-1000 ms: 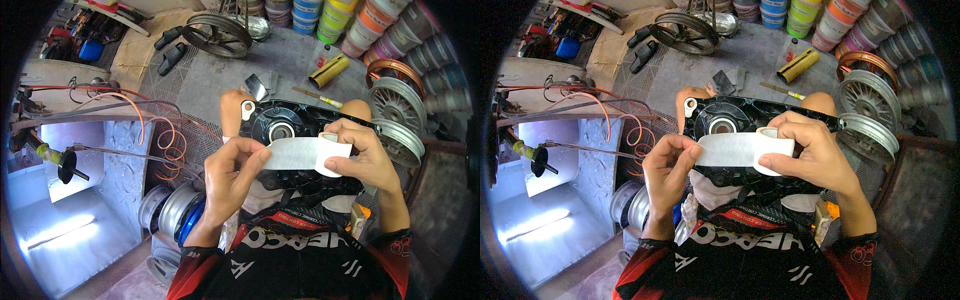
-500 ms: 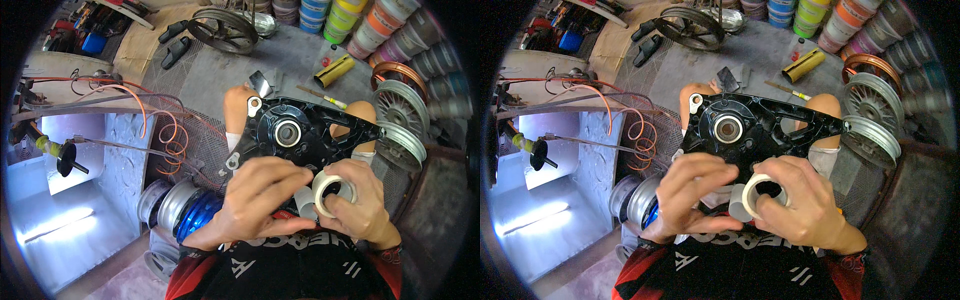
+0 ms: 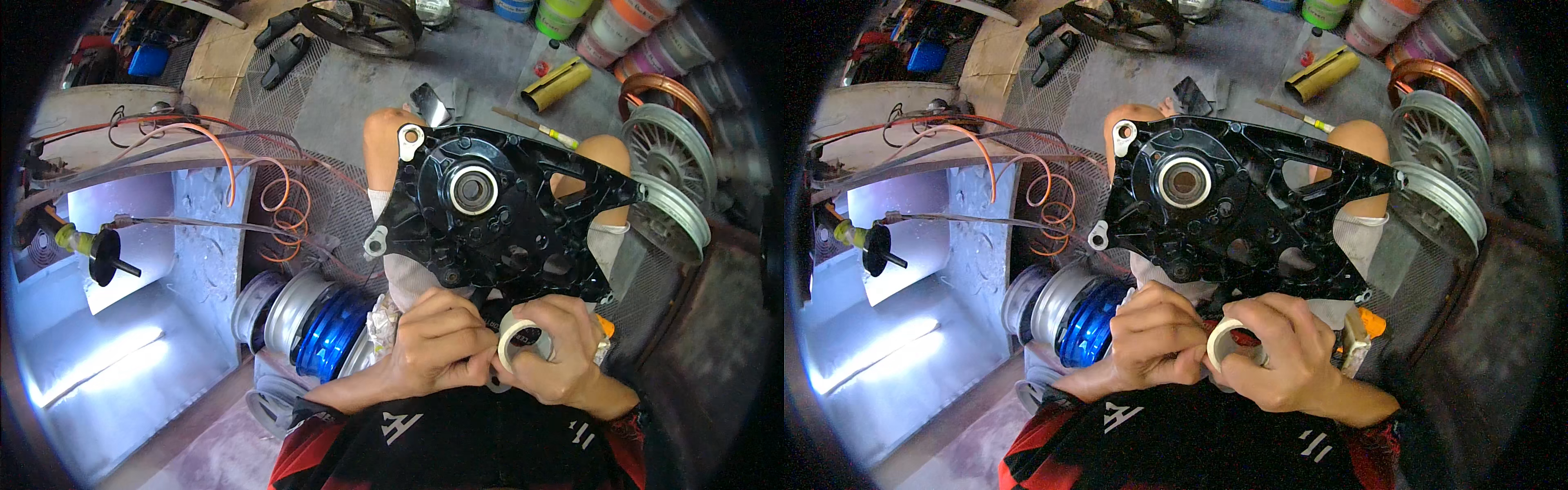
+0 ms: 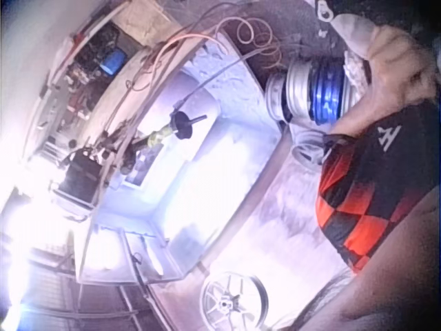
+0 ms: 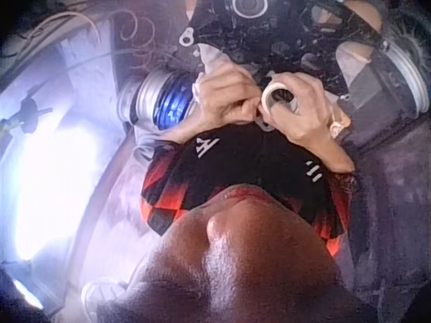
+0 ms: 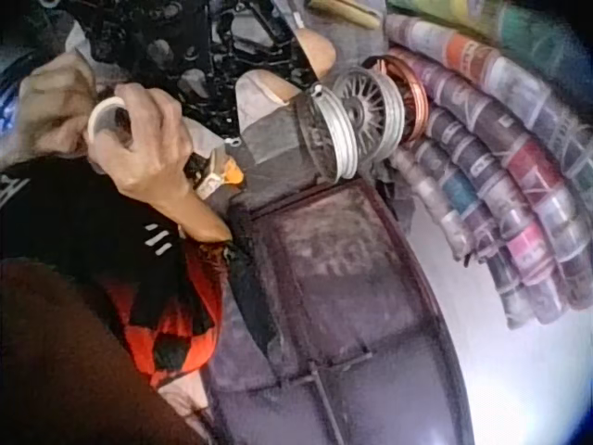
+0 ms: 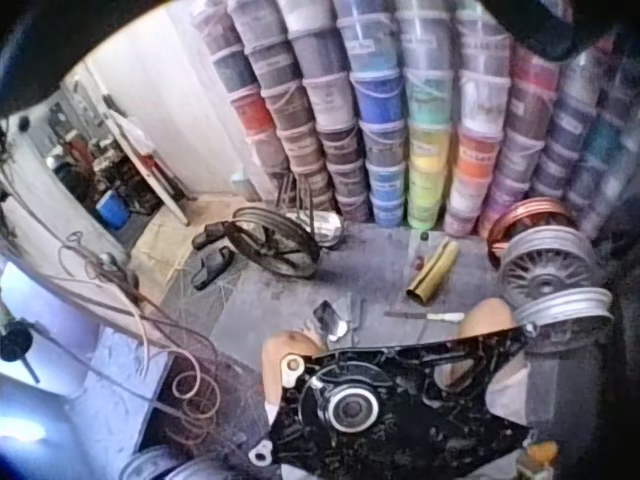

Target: The person sits on the floor and uses a heat gun on a black mechanical part. They then apply masking tape to specific areas, use a small brush to apply a white substance, and scrape the surface with a metal tool.

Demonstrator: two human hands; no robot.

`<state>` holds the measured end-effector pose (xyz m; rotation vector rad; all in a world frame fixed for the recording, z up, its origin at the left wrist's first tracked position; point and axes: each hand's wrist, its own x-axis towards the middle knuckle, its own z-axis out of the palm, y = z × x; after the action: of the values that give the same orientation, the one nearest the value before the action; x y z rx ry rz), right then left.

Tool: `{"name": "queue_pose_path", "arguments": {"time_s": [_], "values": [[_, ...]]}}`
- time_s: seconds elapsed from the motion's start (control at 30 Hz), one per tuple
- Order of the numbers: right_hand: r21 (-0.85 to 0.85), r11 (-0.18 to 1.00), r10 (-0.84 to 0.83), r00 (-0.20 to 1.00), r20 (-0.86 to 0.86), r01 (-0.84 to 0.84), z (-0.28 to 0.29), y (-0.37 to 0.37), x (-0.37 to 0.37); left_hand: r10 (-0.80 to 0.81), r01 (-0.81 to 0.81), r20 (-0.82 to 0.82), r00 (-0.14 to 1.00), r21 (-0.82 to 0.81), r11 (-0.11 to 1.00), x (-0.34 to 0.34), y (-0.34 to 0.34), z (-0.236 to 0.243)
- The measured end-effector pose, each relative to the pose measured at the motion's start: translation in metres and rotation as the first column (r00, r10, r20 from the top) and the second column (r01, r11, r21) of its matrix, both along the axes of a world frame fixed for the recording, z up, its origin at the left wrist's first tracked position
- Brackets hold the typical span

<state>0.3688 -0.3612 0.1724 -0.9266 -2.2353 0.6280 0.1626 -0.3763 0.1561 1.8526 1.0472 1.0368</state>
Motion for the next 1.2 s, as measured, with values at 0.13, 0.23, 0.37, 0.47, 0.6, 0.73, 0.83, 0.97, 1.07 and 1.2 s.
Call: {"name": "queue_pose_path", "arguments": {"time_s": [0.13, 0.23, 0.37, 0.47, 0.6, 0.73, 0.83, 0.97, 1.07, 1.2], "values": [[0.038, 0.999, -0.025, 0.999, -0.029, 0.027, -0.016, -0.013, -0.002, 0.036, -0.024, 0.076, 0.996, -0.147, 0.989, 0.001, -0.011, -0.006], [0.07, 0.997, 0.028, 0.998, -0.055, -0.024, -0.024, -0.016, 0.0, 0.046, -0.009, 0.135, 0.99, -0.263, 0.965, -0.001, -0.017, -0.012], [0.139, 0.99, -0.002, 0.995, -0.104, 0.017, -0.034, -0.022, 0.0, 0.063, 0.056, 0.25, 0.966, -0.443, 0.895, -0.004, -0.024, -0.012], [0.178, 0.983, -0.013, 0.99, -0.138, 0.038, -0.034, -0.018, 0.002, 0.037, 0.115, 0.28, 0.959, -0.506, 0.855, -0.012, -0.024, -0.007], [0.228, 0.973, 0.108, 0.921, -0.375, -0.021, -0.045, -0.024, 0.005, 0.192, -0.027, 0.31, 0.931, -0.466, 0.885, -0.025, -0.02, -0.007], [0.156, 0.988, 0.081, 0.876, -0.476, -0.007, -0.049, -0.021, 0.01, 0.286, -0.195, 0.27, 0.919, -0.319, 0.927, -0.041, 0.01, 0.012], [0.064, 0.997, -0.012, 0.91, -0.414, 0.042, -0.038, -0.008, 0.018, 0.146, -0.156, -0.074, 0.987, -0.16, 0.975, -0.049, 0.04, 0.041], [-0.004, 0.996, -0.088, 0.912, -0.402, 0.094, -0.044, 0.0, 0.023, 0.091, -0.12, -0.354, 0.931, -0.06, 0.991, -0.032, 0.082, 0.057], [-0.018, 0.991, -0.126, 0.902, -0.413, 0.131, -0.044, 0.006, 0.024, -0.076, 0.038, -0.466, 0.882, -0.089, 0.995, -0.023, 0.11, 0.056], [-0.027, 0.995, -0.101, 0.926, -0.365, 0.098, -0.04, 0.015, 0.03, -0.132, 0.107, -0.538, 0.832, -0.077, 0.991, -0.016, 0.125, 0.056]]}}
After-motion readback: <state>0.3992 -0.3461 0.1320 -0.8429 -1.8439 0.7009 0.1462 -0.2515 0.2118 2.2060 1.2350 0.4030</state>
